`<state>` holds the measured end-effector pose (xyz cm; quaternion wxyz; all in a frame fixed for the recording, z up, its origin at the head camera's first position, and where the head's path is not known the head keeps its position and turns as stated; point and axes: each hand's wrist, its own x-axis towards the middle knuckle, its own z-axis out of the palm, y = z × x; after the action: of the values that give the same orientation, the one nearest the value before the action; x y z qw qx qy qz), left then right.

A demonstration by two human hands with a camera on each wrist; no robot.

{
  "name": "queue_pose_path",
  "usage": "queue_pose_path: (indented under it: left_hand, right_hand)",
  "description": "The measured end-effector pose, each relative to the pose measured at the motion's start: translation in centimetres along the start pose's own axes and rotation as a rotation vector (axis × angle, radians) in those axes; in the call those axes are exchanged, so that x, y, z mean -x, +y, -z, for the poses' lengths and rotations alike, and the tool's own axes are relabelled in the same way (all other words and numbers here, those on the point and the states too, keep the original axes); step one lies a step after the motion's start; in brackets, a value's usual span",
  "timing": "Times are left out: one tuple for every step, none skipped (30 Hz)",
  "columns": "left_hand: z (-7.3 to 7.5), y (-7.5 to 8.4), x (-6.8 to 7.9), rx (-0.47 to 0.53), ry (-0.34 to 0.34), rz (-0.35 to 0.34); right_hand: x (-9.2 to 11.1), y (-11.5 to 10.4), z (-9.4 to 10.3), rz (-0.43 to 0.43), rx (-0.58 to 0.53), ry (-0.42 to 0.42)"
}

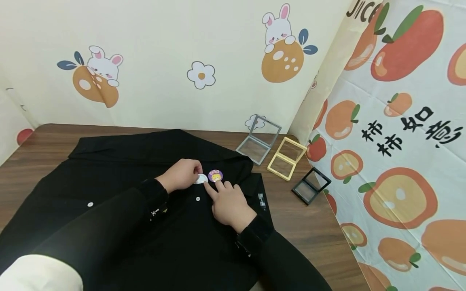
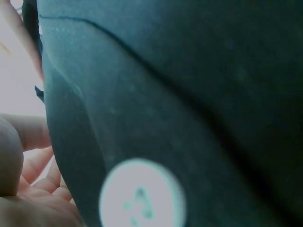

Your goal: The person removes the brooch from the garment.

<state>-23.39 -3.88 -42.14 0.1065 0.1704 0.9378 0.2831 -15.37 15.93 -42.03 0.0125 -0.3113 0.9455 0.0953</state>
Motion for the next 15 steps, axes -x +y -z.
queue_pose_path:
  left_hand:
    - [0.0,-0.1,0.0,0.003,0.000,0.003]
    - [0.0,-0.2,0.0,0.006,-0.001,0.005]
    - [0.1,-0.3,0.0,0.006,-0.002,0.005]
    - [0.1,-0.4,0.0,0.003,-0.001,0.004]
    - [0.2,-0.5,0.0,0.002,0.001,0.004]
    - [0.2,-0.5,0.1,0.002,0.001,0.005]
    - [0.3,-0.6,0.1,0.002,0.000,0.005]
    - [0.3,-0.6,0.2,0.002,0.000,0.005]
    - [0.4,-0.7,0.2,0.001,0.000,0.003]
    - [0.5,-0.7,0.2,0.004,-0.001,0.005]
    - [0.5,-0.8,0.3,0.004,0.000,0.005]
    - [0.5,-0.9,0.3,0.007,-0.001,0.002]
    - [0.6,-1.0,0.3,0.006,0.000,-0.002]
    - [0.6,-1.1,0.3,0.005,0.002,-0.005]
    - [0.6,-1.1,0.3,0.003,0.004,-0.006]
  right_hand:
    - [0.0,0.0,0.0,-0.001,0.002,-0.003]
    - [0.0,0.0,0.0,-0.003,0.005,-0.007]
    - [0.0,-0.1,0.0,-0.004,0.006,-0.010]
    - [0.0,-0.1,0.0,-0.006,0.009,-0.015]
    - [0.0,-0.1,0.1,-0.009,0.010,-0.020]
    - [-0.1,-0.2,0.2,-0.011,0.011,-0.028]
    - [-0.1,-0.2,0.2,-0.013,0.009,-0.034]
    - [-0.1,-0.2,0.3,-0.015,0.008,-0.041]
    - [-0.1,-0.2,0.4,-0.016,0.007,-0.044]
    - [-0.1,-0.3,0.5,-0.018,0.004,-0.048]
    - [-0.1,-0.3,0.5,-0.020,0.003,-0.053]
    - [-0.1,-0.3,0.6,-0.021,0.002,-0.058]
    - [-0.1,-0.3,0.6,-0.023,0.001,-0.061]
    - [-0.1,-0.3,0.7,-0.023,-0.002,-0.062]
    - [0.0,-0.3,0.7,-0.025,-0.005,-0.064]
